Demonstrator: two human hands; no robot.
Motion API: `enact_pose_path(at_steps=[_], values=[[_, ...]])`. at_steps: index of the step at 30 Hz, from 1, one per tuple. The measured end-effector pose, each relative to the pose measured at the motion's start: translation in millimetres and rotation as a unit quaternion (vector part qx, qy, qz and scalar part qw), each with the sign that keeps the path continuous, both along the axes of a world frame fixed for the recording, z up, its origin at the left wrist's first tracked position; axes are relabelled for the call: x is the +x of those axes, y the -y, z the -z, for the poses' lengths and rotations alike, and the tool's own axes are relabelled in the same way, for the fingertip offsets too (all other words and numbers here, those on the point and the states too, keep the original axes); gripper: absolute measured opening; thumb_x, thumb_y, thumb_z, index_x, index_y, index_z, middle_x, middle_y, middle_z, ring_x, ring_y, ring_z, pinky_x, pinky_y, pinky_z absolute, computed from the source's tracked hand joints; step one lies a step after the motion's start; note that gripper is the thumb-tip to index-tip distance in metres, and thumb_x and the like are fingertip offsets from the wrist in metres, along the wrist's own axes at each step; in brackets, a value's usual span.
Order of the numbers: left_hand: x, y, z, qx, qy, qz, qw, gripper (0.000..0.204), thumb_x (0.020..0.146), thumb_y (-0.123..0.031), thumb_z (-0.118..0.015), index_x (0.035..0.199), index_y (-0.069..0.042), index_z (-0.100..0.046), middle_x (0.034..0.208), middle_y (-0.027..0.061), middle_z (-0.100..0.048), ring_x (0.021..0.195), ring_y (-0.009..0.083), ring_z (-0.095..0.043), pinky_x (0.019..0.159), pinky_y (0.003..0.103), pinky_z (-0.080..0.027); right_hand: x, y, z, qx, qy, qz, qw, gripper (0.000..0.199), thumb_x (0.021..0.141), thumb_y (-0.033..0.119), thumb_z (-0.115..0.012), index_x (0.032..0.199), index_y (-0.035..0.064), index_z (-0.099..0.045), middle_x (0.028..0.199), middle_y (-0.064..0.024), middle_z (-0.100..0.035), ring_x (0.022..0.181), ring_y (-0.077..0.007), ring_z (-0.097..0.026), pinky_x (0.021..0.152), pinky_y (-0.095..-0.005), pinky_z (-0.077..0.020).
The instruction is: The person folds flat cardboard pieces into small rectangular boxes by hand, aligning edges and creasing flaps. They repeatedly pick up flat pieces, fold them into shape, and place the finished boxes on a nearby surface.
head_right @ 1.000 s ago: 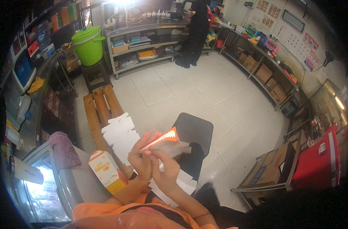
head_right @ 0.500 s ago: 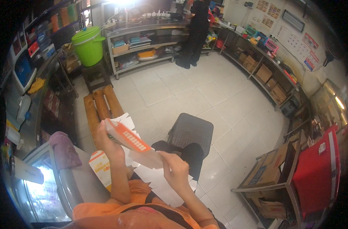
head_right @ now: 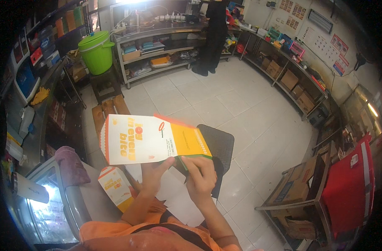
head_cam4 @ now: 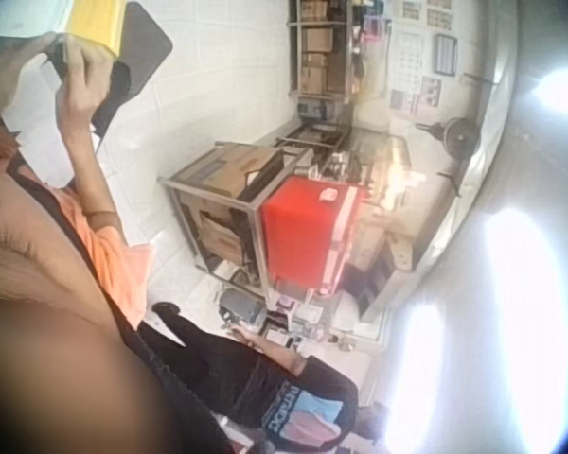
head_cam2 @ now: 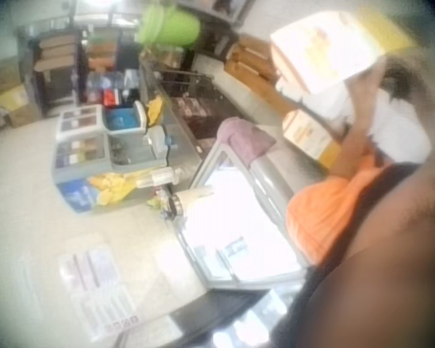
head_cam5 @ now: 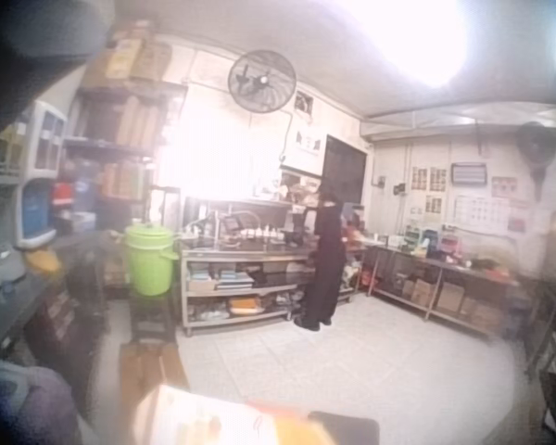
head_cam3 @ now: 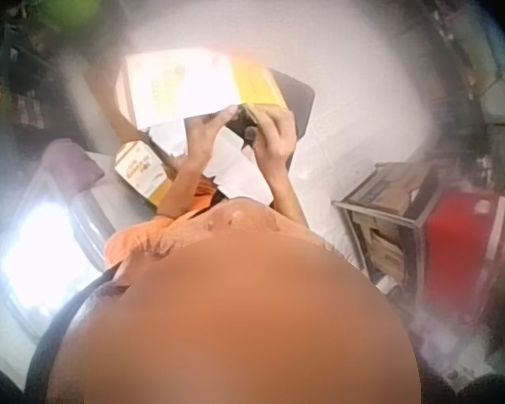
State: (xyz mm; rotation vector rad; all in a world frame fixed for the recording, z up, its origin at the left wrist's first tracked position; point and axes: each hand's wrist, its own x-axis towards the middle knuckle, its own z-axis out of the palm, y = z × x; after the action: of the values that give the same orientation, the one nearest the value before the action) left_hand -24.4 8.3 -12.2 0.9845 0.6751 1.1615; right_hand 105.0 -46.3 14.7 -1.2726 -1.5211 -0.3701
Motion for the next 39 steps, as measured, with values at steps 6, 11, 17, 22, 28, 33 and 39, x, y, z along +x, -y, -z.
enact_pose_path(at_steps=[6, 11, 17, 22, 28, 33, 39], values=[[4.0, 13.4, 0.4, 0.353, -0.297, -0.192, 0.866, 0.053, 0.090, -0.017, -0.071, 0.136, -0.001, -0.049, 0.126, 0.0132, -0.059, 0.114, 0.0254, -0.057, 0.097, 0.037, -0.049, -5.1, 0.9, -2.2, 0.027, -0.110, -0.002, 0.994, 0.030, 0.070, -0.015, -0.068, 0.097, -0.0007, -0.069, 0.089, -0.0147, -0.069, 0.082, -0.0294, -0.066, 0.073, -0.0335, -0.0528], [-3.8, 14.3, -15.1, 0.423, -0.345, -0.226, 0.807, 0.054, 0.089, -0.019, -0.071, 0.135, -0.003, -0.047, 0.128, 0.0131, -0.057, 0.115, 0.0279, -0.057, 0.099, 0.037, -0.047, -10.9, 2.6, -2.2, -0.012, -0.137, -0.082, 0.987, 0.025, 0.076, -0.012, -0.068, 0.099, -0.0031, -0.069, 0.098, -0.0164, -0.070, 0.090, -0.0272, -0.067, 0.080, -0.0324, -0.0525], [-11.2, 6.6, -18.4, 0.441, -0.284, -0.176, 0.833, 0.048, 0.087, -0.016, -0.072, 0.128, -0.004, -0.051, 0.124, 0.0117, -0.059, 0.115, 0.0277, -0.057, 0.099, 0.037, -0.046, -4.9, 5.7, 0.5, -0.086, -0.345, -0.209, 0.911, 0.010, 0.090, -0.001, -0.065, 0.100, -0.0040, -0.067, 0.112, -0.0171, -0.068, 0.101, -0.0205, -0.063, 0.087, -0.0305, -0.0497], [-12.9, 4.6, -13.2, 0.446, -0.264, -0.156, 0.841, 0.043, 0.086, -0.015, -0.073, 0.123, -0.004, -0.054, 0.120, 0.0105, -0.060, 0.114, 0.0276, -0.058, 0.099, 0.036, -0.046, -3.5, 5.9, -1.0, -0.106, -0.405, -0.223, 0.880, 0.011, 0.094, 0.007, -0.062, 0.097, -0.0034, -0.066, 0.109, -0.0146, -0.067, 0.101, -0.0182, -0.062, 0.089, -0.0292, -0.0481], [-12.5, 4.6, -8.8, 0.436, -0.241, -0.171, 0.850, 0.037, 0.084, -0.013, -0.074, 0.116, -0.005, -0.057, 0.116, 0.0092, -0.062, 0.113, 0.0274, -0.058, 0.099, 0.036, -0.045, -1.7, 3.8, -0.1, -0.065, -0.200, -0.187, 0.960, 0.005, 0.090, 0.001, -0.064, 0.094, -0.0017, -0.066, 0.103, -0.0131, -0.066, 0.098, -0.0237, -0.062, 0.089, -0.0322, -0.0476], [-2.3, 5.3, -4.9, 0.387, -0.196, -0.219, 0.874, 0.032, 0.082, -0.011, -0.075, 0.110, -0.005, -0.060, 0.112, 0.0080, -0.064, 0.112, 0.0272, -0.059, 0.099, 0.035, -0.044, -2.6, -0.8, 1.9, -0.047, -0.172, -0.158, 0.971, 0.014, 0.077, -0.006, -0.070, 0.087, 0.0008, -0.062, 0.118, -0.0188, -0.061, 0.115, -0.0348, -0.059, 0.094, -0.0387, -0.0481], [-4.2, 8.0, 2.7, 0.396, -0.209, -0.255, 0.857, 0.026, 0.080, -0.009, -0.076, 0.103, -0.005, -0.064, 0.108, 0.0066, -0.065, 0.111, 0.0270, -0.059, 0.099, 0.035, -0.044, -13.5, -1.2, 13.6, -0.052, -0.218, -0.270, 0.936, 0.034, 0.077, 0.001, -0.077, 0.102, 0.0035, -0.055, 0.126, -0.0254, -0.057, 0.124, -0.0384, -0.055, 0.097, -0.0413, -0.0471]])
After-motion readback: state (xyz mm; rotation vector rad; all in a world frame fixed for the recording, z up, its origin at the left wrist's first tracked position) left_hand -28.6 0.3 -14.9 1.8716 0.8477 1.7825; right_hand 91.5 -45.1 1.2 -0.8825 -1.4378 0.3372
